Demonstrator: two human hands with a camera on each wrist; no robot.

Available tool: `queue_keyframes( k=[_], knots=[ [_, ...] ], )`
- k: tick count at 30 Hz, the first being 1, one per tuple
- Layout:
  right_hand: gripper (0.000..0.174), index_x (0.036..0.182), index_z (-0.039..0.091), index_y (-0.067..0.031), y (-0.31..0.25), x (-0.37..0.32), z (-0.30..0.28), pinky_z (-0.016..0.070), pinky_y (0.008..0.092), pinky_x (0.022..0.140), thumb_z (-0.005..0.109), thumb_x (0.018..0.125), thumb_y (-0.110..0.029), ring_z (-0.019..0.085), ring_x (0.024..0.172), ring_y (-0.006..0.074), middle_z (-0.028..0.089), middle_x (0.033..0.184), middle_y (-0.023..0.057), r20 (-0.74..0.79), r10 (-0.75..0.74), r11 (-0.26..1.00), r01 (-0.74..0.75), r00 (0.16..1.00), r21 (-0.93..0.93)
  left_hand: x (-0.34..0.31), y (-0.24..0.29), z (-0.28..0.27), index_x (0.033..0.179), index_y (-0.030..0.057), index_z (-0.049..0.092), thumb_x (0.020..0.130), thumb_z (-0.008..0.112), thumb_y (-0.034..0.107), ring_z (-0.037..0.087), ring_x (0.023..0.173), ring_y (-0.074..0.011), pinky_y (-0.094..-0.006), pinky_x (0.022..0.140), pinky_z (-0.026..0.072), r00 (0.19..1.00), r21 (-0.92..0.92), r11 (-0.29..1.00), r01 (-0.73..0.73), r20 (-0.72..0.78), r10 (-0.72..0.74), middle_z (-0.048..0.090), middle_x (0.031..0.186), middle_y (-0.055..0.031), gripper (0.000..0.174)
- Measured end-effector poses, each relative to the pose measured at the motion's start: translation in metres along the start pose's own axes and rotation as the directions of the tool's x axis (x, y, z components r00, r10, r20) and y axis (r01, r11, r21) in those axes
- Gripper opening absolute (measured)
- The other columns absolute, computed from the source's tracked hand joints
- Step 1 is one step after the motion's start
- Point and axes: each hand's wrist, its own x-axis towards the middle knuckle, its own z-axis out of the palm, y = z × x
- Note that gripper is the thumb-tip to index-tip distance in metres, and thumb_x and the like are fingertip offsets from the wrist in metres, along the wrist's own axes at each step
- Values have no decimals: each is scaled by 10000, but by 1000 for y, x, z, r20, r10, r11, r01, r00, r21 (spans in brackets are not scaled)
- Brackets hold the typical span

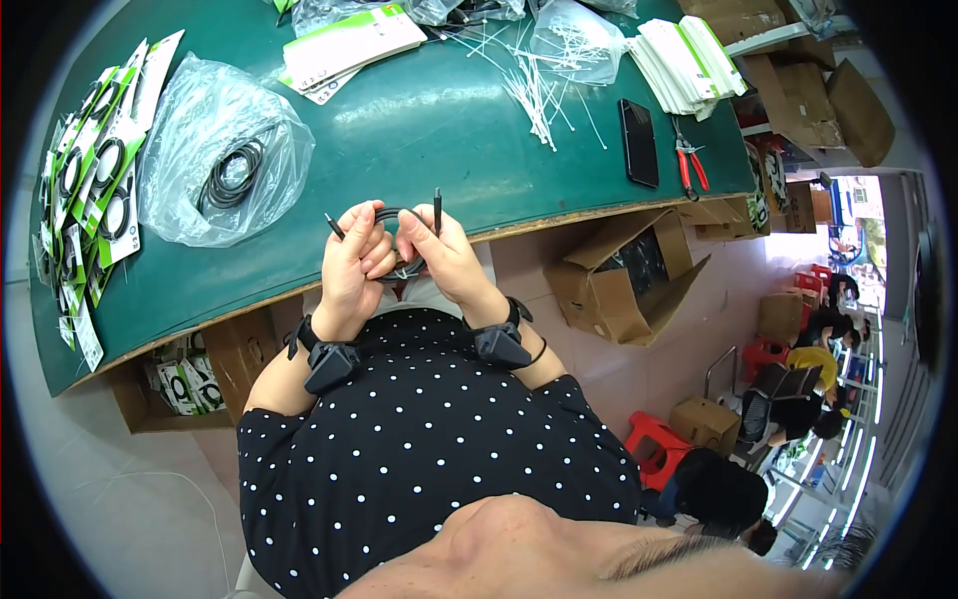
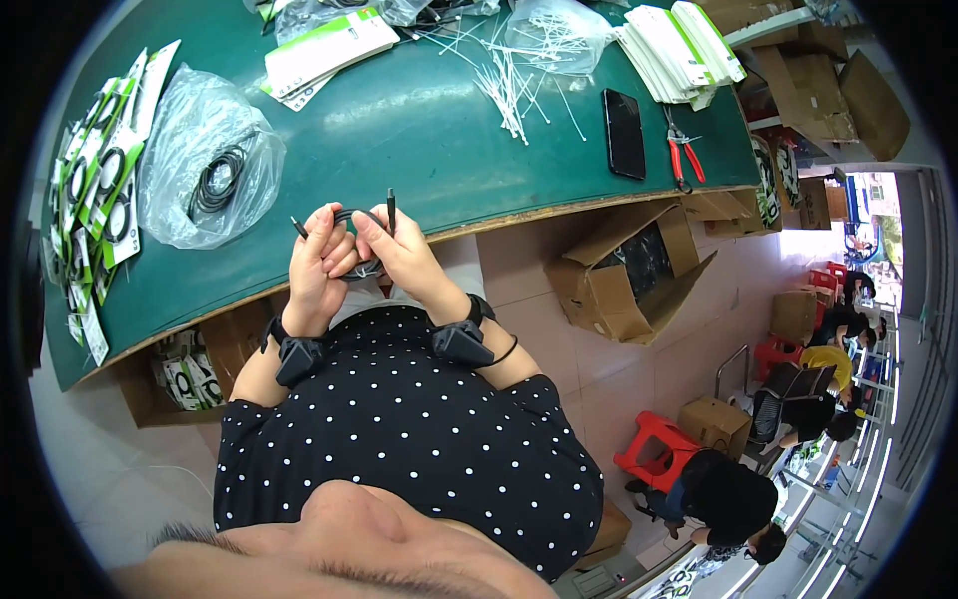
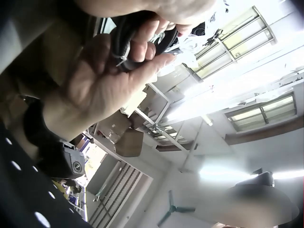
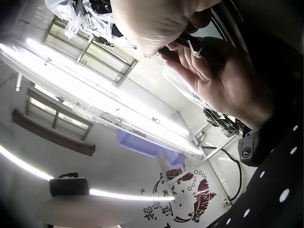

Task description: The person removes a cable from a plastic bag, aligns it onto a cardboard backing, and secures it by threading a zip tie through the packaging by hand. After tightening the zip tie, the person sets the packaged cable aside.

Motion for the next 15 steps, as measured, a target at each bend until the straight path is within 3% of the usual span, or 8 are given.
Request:
queue_keyframes(
  k=[7,10,15],
  knots=[
    [433,709,464,-87,-1,-2,2,300,215,520,485,990,-417,380,561,46,464,624,-26,-11,60,996,-59,998,65,-7,-2,-2,1082,69,592,1016,448,219,257,449,-31,-185,388,242,996,69,998,-15,83,9,293,585,65,219],
    [431,701,412,-115,2,-2,6,284,211,515,473,992,-427,351,548,52,433,602,-17,-82,55,994,-46,995,99,-9,-4,-4,1088,77,582,1020,435,224,265,448,-32,-184,390,246,989,48,999,-21,145,14,295,584,63,219],
    [441,700,408,-115,-6,-1,7,284,212,513,457,995,-439,350,543,56,428,598,-15,-98,113,973,-90,989,214,-8,-5,-1,1080,83,580,1012,460,214,275,447,-34,-188,398,257,989,17,1000,-21,144,18,311,580,62,190]
  ],
)
